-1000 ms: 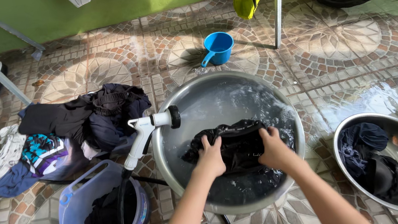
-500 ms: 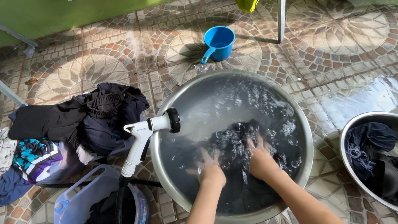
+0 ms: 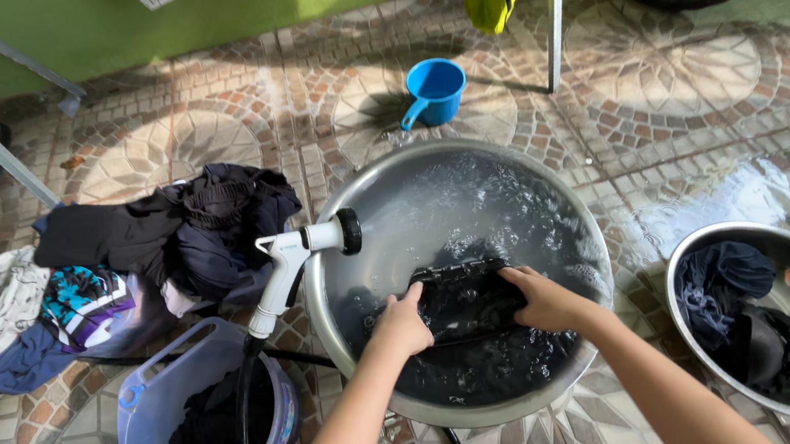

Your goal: The person hand-washes clothes by submerging them in a basin of water, scrubbing them, and wringing them out by hand.

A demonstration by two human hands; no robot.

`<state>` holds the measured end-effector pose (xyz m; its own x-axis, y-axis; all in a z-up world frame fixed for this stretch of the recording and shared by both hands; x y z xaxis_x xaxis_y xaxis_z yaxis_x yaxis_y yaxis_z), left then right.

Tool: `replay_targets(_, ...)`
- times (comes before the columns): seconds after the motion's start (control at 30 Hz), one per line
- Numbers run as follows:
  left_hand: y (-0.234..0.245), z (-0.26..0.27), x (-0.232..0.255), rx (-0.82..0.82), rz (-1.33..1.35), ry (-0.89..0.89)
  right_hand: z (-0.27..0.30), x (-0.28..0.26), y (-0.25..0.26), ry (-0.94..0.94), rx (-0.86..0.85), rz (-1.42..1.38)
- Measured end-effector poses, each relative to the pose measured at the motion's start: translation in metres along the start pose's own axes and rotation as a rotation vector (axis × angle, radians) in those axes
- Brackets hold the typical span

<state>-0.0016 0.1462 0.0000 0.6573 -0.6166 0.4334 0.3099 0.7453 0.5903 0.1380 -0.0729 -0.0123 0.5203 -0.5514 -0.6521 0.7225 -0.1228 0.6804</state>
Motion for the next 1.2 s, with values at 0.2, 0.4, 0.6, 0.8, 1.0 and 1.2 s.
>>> replay_targets(0.2, 0.07, 0.085, 0.045, 0.107, -0.043, -0.119, 0.051, -0.095, 0.071, -0.255, -0.111, -0.349)
replay_targets(0.4, 0.132, 0.163, 0.082, 0.069, 0.029, -0.147, 0.091, -0.158, 0.132, -0.255, -0.013, -0.261)
replay_targets(0.6, 0.168, 0.153, 0.1, 0.334, -0.044, -0.61, 0.104, -0.178, 0.174, 0.362, 0.17, -0.188)
replay_targets(0.8, 0.137, 0.151, 0.149, 0.45, 0.093, -0.849, 0.08, -0.189, 0.145, 0.167, 0.165, -0.123)
replay_targets(1.0, 0.092, 0.138, 0.142, 0.621, 0.05, -0.826, 0.017, -0.103, 0.065, 0.218, 0.519, -0.091)
replay_targets(1.2, 0.075, 0.104, 0.084, 0.46, 0.313, -0.704, 0.013, -0.029, 0.019, -0.074, 0.373, -0.083)
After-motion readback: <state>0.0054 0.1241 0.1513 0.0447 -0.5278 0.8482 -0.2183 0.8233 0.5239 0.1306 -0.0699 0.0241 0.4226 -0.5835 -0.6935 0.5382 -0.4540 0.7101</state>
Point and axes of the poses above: each hand's wrist, its own z-axis away from the middle knuckle, its own y-axis out of the back of the hand, x = y × z, the point moved 2 cm from there along -z, towards the middle knuckle, and after that the axes turned 9 degrees about -x, right-handed, at the moved point
